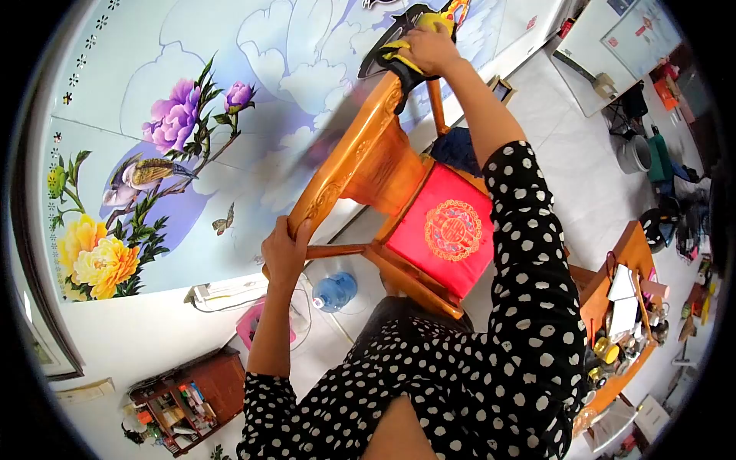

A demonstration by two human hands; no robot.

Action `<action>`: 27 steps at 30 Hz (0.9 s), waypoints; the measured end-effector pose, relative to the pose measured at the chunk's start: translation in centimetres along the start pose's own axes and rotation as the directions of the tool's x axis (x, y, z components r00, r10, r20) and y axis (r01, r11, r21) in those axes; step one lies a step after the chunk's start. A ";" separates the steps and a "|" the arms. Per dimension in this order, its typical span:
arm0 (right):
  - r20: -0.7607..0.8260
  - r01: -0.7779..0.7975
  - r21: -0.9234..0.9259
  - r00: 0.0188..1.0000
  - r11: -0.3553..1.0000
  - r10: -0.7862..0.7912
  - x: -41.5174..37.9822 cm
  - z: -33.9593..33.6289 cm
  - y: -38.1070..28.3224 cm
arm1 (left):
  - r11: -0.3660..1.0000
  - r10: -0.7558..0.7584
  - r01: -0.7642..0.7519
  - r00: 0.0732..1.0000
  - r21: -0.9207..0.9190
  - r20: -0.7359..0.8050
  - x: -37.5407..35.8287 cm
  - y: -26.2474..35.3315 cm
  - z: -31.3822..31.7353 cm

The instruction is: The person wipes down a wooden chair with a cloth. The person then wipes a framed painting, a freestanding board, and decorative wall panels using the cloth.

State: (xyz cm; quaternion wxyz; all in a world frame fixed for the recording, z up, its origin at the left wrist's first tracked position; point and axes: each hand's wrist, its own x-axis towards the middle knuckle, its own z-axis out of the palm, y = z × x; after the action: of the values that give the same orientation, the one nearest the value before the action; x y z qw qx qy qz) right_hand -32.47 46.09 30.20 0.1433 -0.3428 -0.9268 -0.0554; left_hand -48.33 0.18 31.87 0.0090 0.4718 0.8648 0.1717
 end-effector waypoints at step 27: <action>-0.073 0.031 0.997 0.636 0.070 0.768 -20.3 11.8 -19.6 | 0.925 0.289 -0.129 0.851 -0.358 0.439 5.6 1.9 0.4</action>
State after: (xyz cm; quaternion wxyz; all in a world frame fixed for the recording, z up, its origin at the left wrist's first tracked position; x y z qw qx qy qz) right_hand -33.27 21.00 12.66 0.6204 -0.3783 -0.5012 0.4698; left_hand -49.83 5.79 32.92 0.2810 0.5841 0.7388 0.1843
